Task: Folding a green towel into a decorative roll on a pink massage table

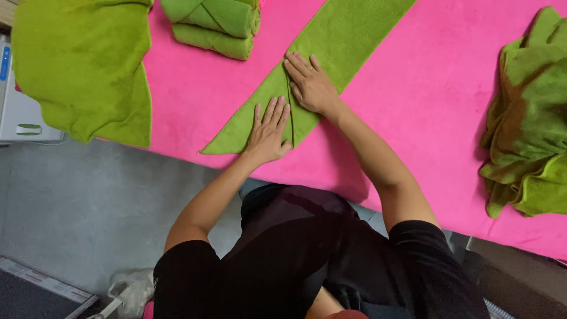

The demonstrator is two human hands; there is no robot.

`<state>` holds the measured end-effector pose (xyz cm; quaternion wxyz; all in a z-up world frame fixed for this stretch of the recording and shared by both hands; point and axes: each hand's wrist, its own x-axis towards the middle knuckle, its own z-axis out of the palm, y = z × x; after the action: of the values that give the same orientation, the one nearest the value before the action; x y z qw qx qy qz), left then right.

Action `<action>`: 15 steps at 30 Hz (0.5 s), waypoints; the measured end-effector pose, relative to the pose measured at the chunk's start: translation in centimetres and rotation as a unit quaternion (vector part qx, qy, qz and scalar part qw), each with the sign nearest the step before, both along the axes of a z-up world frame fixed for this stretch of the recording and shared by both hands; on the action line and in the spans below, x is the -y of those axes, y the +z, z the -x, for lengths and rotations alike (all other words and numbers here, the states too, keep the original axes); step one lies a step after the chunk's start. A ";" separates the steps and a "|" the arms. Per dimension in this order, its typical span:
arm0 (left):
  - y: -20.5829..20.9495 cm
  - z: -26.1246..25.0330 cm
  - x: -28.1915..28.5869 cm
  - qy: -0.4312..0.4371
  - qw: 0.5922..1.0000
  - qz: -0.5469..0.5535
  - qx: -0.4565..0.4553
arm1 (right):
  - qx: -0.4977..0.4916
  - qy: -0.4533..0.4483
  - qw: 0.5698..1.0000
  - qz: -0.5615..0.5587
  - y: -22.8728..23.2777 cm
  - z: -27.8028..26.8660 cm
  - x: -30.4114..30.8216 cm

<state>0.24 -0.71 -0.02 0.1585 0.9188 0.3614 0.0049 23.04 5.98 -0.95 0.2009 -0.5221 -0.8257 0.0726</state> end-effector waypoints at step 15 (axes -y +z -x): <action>-0.2 -0.1 0.8 0.015 0.994 -0.104 -0.029 | 0.076 -0.002 0.997 0.009 0.9 1.2 1.9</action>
<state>0.30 -1.49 -0.23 0.0511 0.9247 0.3768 0.0183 21.83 4.04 0.00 0.1332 -0.5299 -0.8366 0.0392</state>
